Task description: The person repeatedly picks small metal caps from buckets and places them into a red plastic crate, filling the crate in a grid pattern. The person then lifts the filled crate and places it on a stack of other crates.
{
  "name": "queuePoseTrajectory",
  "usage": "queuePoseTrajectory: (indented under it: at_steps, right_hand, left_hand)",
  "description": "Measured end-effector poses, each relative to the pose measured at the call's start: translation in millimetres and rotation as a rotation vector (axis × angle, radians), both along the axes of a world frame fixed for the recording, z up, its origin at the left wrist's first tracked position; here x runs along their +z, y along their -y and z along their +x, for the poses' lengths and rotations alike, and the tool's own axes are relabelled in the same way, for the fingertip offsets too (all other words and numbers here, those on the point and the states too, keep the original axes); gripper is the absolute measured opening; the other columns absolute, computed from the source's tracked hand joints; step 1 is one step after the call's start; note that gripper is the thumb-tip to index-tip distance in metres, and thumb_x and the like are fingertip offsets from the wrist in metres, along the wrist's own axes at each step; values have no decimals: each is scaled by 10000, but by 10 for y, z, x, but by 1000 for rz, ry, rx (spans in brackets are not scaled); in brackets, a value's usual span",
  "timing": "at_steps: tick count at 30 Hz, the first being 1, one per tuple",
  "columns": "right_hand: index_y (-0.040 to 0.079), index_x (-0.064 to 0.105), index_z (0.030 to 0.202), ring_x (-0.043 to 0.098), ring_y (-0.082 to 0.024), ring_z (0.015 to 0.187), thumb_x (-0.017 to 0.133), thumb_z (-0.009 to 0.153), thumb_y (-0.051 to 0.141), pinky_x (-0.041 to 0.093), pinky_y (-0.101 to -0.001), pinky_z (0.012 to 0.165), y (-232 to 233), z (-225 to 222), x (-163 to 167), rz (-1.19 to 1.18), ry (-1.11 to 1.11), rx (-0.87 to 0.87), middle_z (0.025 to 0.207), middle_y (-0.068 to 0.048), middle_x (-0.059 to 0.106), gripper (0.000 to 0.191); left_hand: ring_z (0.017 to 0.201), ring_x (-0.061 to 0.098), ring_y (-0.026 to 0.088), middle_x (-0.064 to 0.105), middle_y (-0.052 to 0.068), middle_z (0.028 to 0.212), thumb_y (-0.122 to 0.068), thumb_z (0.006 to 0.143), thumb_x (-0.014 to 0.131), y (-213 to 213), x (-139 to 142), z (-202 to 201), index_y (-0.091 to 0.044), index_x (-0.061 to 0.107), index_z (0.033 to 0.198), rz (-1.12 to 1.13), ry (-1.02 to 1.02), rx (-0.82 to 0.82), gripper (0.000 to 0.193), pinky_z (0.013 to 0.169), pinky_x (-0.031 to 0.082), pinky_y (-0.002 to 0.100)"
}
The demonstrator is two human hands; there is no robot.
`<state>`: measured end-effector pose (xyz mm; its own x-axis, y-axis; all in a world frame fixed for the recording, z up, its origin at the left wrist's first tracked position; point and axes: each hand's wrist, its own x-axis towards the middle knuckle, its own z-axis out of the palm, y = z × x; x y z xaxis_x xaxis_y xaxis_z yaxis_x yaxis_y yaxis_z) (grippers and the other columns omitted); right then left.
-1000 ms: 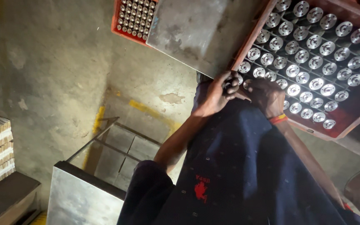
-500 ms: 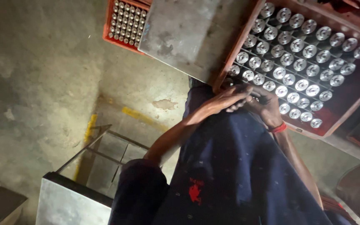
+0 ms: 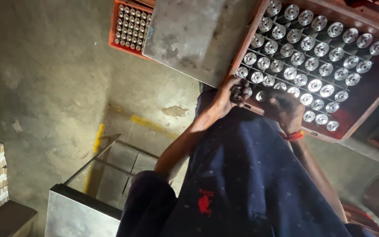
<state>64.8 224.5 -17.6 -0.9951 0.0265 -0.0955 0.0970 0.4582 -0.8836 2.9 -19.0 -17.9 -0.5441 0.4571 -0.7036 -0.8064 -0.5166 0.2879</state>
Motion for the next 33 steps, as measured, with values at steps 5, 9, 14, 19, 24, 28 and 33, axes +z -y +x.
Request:
queuePoseTrajectory:
  at_steps: [5, 9, 14, 19, 24, 28, 33]
  right_hand:
    - [96, 802, 1066, 737, -290, 888, 754, 837, 22, 585, -377, 782, 147, -120, -41, 298, -165, 265, 1049, -135, 774, 245]
    - [87, 802, 1073, 737, -266, 758, 863, 857, 153, 583, -382, 672, 292, -353, -9, 366, -28, 196, 943, -112, 772, 234]
    - [62, 762, 1178, 725, -245, 911, 796, 935, 114, 569, -350, 828, 249, -242, 234, 8, 88, 24, 1046, -101, 770, 250]
    - [7, 743, 1234, 665, -242, 1060, 809, 936, 84, 521, -329, 955, 141, -100, 367, -101, -53, 136, 1164, -144, 722, 314]
    - [3, 743, 1207, 675, -140, 977, 748, 1019, 119, 532, -266, 896, 106, -44, 276, -314, 195, -180, 1095, -75, 755, 220]
    - [11, 721, 1197, 686, -133, 944, 747, 1031, 114, 539, -277, 861, -14, 99, 171, -272, 129, -278, 1046, -70, 748, 197]
    - [81, 751, 1066, 700, -288, 855, 791, 956, 100, 541, -385, 741, -84, 177, 4, 345, -224, 60, 1024, -139, 765, 118]
  left_hand:
    - [601, 478, 61, 563, -24, 795, -274, 1041, 535, 1, -58, 89, -99, 603, 1126, -15, -181, 0, 206, 466, 341, 214]
    - [550, 457, 75, 564, 2, 777, -322, 1076, 568, -65, -90, 108, -128, 528, 1045, -37, -230, 36, 201, 432, 321, 228]
    - [480, 471, 68, 567, -6, 716, -454, 1045, 535, -220, -97, 106, -113, 554, 1031, -122, -229, -178, 342, 371, 333, 224]
    - [473, 442, 55, 556, -15, 708, -447, 1014, 585, -459, -120, 110, -120, 575, 1090, -57, -301, -492, 336, 363, 309, 221]
    - [506, 449, 59, 549, -15, 712, -420, 1021, 585, -500, -150, 82, -89, 602, 1127, -92, -311, -398, 348, 395, 332, 222]
    - [562, 494, 71, 574, -8, 744, -391, 1054, 565, -428, -180, 101, -73, 624, 1116, -68, -250, -175, 329, 431, 367, 227]
    - [555, 556, 101, 617, 3, 748, -313, 1027, 561, -337, -291, 80, -112, 630, 1079, -77, -35, -33, 218, 437, 404, 245]
